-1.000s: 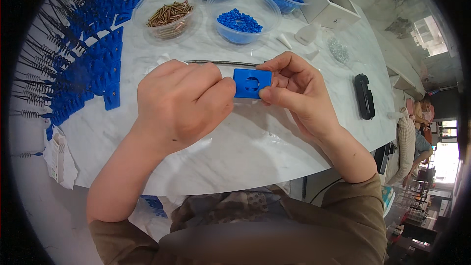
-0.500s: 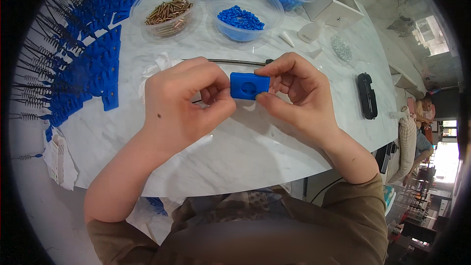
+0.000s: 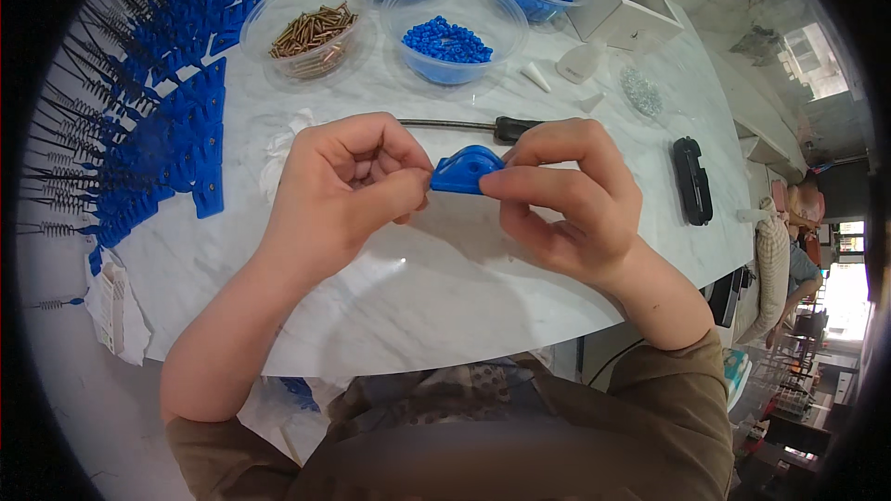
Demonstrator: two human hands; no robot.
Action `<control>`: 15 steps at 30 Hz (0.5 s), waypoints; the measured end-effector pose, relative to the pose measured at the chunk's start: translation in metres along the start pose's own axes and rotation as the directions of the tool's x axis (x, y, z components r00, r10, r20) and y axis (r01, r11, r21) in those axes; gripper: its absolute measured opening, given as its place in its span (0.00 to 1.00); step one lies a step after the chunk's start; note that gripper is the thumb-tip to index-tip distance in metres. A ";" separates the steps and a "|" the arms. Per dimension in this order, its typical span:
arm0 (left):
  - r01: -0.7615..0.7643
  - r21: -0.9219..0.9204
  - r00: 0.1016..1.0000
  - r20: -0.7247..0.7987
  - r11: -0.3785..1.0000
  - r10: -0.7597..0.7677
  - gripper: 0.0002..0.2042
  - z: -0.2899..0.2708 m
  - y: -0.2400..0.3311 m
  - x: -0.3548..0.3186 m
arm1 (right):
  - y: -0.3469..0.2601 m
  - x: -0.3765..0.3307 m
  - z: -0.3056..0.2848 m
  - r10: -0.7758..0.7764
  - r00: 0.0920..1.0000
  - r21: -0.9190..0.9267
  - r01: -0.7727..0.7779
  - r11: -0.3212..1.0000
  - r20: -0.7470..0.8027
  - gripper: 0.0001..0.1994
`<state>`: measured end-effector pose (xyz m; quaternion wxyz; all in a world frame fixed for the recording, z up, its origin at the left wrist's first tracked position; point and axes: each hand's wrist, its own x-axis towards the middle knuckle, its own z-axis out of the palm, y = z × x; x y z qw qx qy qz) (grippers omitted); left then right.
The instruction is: The person assembles small blue plastic components with metal springs and glue by hand.
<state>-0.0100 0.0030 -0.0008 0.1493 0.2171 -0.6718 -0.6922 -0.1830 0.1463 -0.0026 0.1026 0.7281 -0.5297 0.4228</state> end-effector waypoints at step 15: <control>0.153 -0.415 0.988 0.088 0.897 -0.128 0.08 0.000 0.001 -0.004 | 0.002 0.000 -0.003 -0.170 0.965 0.029 0.180 0.983 -0.201 0.19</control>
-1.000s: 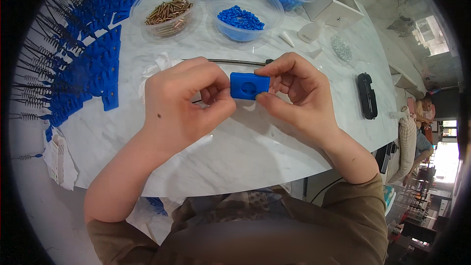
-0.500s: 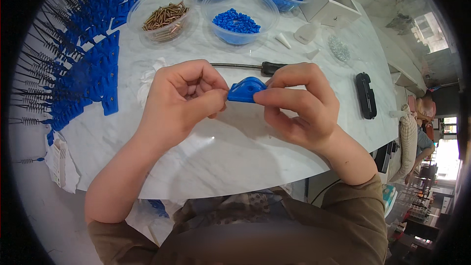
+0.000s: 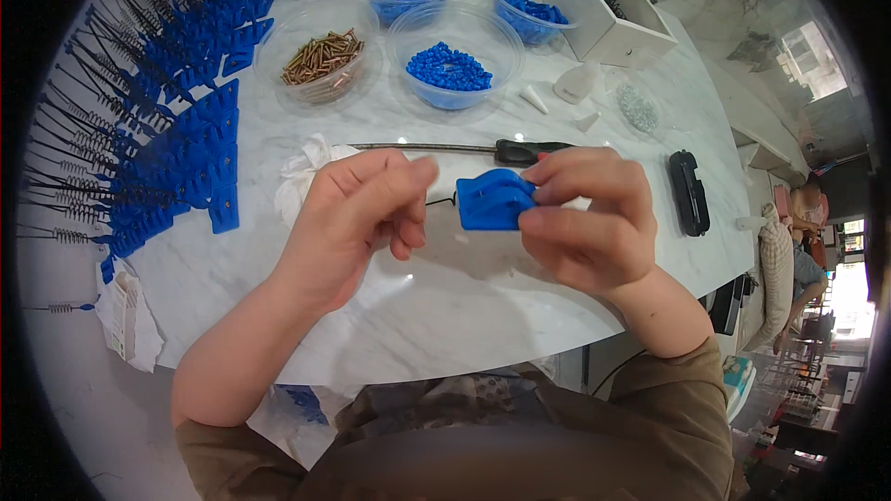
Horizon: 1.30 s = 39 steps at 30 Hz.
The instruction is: The person assembles small blue plastic components with metal springs and glue by hand.
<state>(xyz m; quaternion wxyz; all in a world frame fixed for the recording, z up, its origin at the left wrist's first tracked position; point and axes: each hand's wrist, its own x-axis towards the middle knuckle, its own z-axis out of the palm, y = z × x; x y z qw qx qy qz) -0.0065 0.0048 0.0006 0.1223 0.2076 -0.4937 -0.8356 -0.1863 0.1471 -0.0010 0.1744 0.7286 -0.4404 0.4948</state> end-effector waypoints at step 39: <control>-0.064 0.073 0.990 0.134 0.995 0.054 0.04 0.001 -0.005 -0.001 | -0.010 0.003 -0.005 0.726 0.597 0.565 -0.748 0.349 0.343 0.12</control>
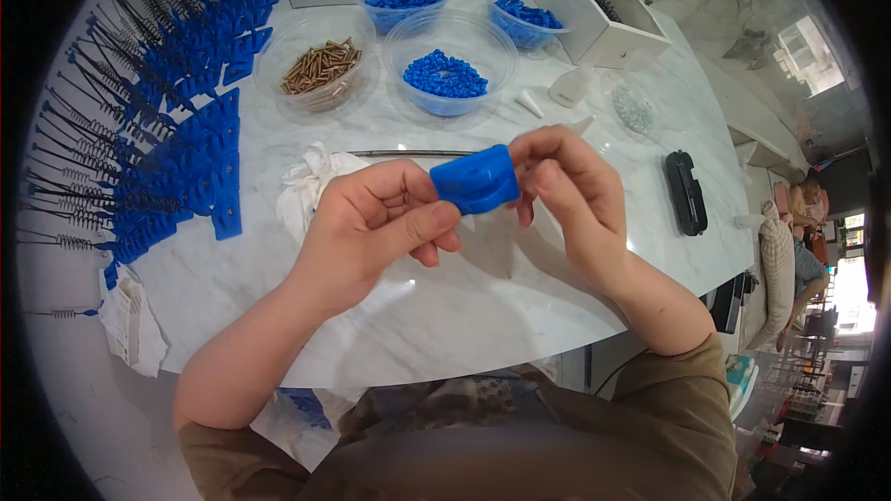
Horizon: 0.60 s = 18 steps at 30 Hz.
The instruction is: The person assembles small blue plastic components with metal springs and glue by hand.
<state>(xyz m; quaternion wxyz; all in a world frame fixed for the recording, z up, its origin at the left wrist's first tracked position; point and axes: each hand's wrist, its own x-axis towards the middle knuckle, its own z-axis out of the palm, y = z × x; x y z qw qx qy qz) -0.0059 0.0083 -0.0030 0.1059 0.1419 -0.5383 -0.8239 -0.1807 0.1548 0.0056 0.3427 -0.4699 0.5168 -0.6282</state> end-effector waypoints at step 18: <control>-0.497 0.600 0.849 0.189 0.627 0.493 0.06 0.007 -0.006 -0.006 | 0.007 0.004 -0.003 -0.521 0.836 -0.484 0.533 0.694 0.174 0.08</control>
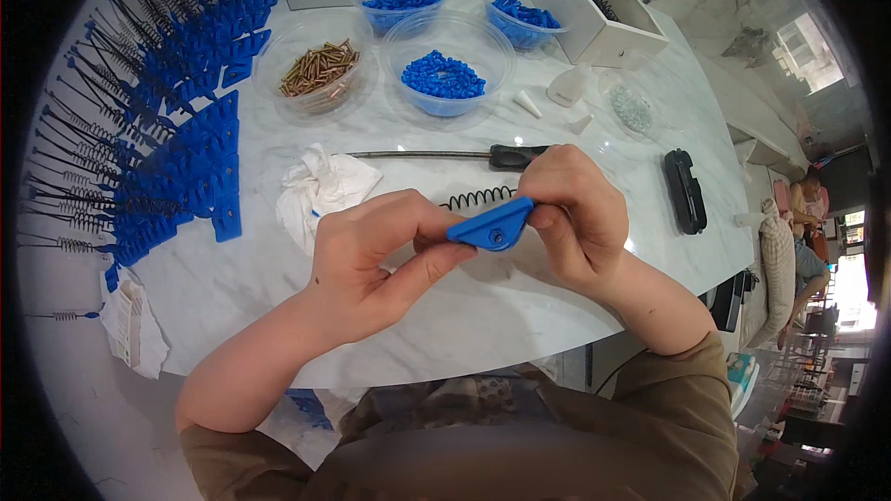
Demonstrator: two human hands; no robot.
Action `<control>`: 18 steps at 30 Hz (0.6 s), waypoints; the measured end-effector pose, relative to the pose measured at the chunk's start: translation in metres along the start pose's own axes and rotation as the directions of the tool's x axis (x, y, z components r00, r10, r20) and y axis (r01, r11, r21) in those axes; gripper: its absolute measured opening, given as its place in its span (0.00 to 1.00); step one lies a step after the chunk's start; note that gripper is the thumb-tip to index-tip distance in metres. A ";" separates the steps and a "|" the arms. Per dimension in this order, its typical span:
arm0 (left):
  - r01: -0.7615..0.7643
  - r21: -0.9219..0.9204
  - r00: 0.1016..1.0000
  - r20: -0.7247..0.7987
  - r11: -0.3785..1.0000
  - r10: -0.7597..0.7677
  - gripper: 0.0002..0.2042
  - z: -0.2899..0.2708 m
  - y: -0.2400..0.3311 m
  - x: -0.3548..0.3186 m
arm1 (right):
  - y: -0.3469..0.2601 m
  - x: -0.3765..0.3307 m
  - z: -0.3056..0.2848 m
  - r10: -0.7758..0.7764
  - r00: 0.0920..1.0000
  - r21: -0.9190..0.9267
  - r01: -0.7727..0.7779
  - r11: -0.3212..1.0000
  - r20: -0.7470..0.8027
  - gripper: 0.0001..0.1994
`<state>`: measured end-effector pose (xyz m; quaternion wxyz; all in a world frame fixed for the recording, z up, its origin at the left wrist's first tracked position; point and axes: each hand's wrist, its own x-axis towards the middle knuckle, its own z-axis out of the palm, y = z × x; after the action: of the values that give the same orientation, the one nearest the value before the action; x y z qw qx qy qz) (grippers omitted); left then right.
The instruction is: The person assembles small blue plastic components with metal springs and glue by hand.
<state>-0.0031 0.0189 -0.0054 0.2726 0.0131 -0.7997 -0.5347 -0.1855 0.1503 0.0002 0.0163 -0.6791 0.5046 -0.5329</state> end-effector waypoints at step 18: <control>-0.199 0.060 0.980 -0.020 0.978 0.200 0.17 0.000 0.001 0.003 | 0.001 -0.001 0.001 -0.074 0.993 0.016 0.073 0.997 0.088 0.15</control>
<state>-0.0057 0.0184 -0.0029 0.3346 -0.0525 -0.8086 -0.4811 -0.1858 0.1501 -0.0017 0.0231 -0.7201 0.4746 -0.5057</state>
